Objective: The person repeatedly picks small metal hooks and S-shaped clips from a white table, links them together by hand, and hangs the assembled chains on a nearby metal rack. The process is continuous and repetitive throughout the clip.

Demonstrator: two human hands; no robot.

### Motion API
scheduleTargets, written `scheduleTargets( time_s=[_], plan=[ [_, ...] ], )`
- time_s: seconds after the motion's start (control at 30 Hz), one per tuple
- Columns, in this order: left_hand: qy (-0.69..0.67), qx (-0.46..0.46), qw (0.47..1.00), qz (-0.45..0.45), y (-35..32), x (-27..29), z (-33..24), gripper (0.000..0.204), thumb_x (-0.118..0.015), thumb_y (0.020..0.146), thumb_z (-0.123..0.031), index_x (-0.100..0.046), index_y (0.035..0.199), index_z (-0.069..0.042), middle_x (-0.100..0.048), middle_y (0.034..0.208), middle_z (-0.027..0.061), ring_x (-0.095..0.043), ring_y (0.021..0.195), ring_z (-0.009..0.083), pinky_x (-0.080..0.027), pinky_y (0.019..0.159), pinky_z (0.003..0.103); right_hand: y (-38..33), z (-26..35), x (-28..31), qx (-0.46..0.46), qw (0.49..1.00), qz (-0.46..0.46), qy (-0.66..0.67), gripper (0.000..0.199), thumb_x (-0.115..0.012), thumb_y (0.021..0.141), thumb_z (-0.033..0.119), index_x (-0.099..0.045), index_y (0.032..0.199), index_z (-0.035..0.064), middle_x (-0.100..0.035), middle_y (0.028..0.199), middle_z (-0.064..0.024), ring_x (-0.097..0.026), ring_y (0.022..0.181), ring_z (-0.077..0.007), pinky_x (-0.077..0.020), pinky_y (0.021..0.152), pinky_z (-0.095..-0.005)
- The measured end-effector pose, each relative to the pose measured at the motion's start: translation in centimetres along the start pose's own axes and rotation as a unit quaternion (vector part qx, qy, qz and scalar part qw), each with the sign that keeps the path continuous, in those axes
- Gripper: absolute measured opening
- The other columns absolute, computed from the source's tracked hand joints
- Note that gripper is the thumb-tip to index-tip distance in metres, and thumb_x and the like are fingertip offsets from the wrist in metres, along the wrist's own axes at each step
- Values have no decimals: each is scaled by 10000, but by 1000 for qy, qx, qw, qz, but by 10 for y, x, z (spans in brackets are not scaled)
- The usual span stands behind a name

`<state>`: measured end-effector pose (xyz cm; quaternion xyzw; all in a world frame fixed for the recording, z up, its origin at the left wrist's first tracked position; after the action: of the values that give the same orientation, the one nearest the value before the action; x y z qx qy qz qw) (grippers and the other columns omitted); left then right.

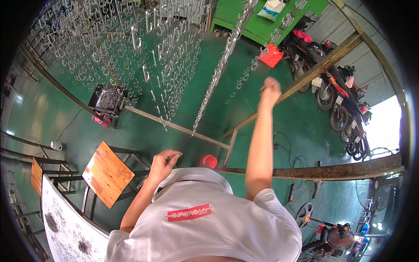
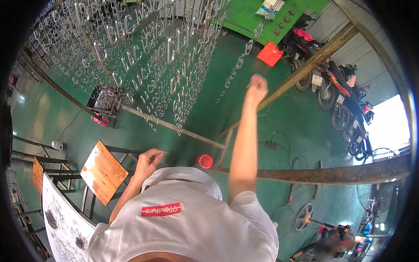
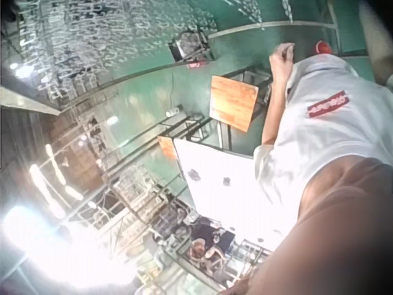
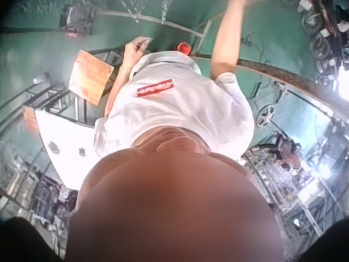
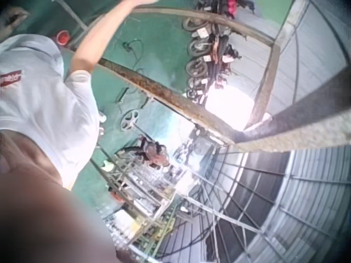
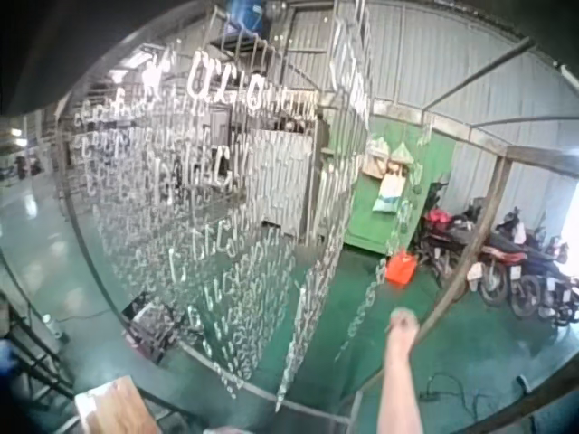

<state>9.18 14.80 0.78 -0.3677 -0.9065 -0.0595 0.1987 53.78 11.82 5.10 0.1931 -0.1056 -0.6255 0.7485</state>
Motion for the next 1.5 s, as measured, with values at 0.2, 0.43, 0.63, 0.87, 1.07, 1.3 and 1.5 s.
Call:
scheduleTargets(
  time_s=[0.2,0.43,0.63,0.87,1.07,1.3,1.5],
  plan=[
    [5,64,997,-31,-20,-8,15,128,-620,884,-83,-695,961,-14,-695,863,119,-662,730,183,-496,638,299,-78,-154,-8,-72,958,113,-254,299,-777,765,158,-703,1050,108,-617,940,-87,-576,784,-157,-493,746,-300],
    [-18,86,995,-56,-30,-12,22,142,-613,894,-88,-693,975,-4,-698,891,118,-671,757,179,-506,660,295,-66,-150,-32,-62,975,84,-197,261,-790,752,184,-724,1002,147,-558,1019,-82,-535,808,-179,-484,777,-308],
    [-25,77,995,-66,-31,-12,24,146,-610,895,-92,-694,975,-4,-695,880,126,-669,754,188,-507,672,295,-72,-148,-37,-73,983,99,-137,186,-793,751,183,-734,909,105,-574,1034,-82,-571,881,-203,-487,807,-315],
    [-14,62,997,-50,-30,-13,28,148,-614,894,-112,-692,961,-4,-699,847,109,-657,738,164,-499,661,285,-93,-142,-30,-51,987,95,-117,170,-786,757,163,-723,883,69,-589,1016,-92,-583,905,-213,-484,824,-330],
    [-17,46,998,-37,-33,-10,36,140,-615,888,-100,-695,962,-12,-696,843,116,-651,715,173,-497,648,293,-104,-127,-15,-5,989,57,-133,148,-791,743,144,-720,843,62,-595,967,-91,-582,903,-223,-473,831,-345],
    [9,28,1000,5,-31,-10,32,121,-622,883,-84,-695,958,-23,-690,833,98,-649,709,173,-486,623,279,-106,-103,3,30,993,14,-112,121,-794,737,117,-716,811,62,-590,944,-95,-582,909,-233,-470,831,-351],
    [4,-119,990,73,5,-37,3,121,-632,866,-74,-690,962,-28,-683,898,100,-642,720,217,-507,624,315,-123,-48,24,35,993,37,-108,110,-792,745,105,-719,811,58,-591,958,-77,-579,897,-204,-472,794,-326]
  ],
)
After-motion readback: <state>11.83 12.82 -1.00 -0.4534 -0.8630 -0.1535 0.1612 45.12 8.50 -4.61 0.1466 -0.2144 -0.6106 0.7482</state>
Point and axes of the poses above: each hand's wrist, its own y-axis towards the middle knuckle, its own x-axis out of the back of the hand, z = x × y, the point moved 2 cm from there along y, towards the middle knuckle
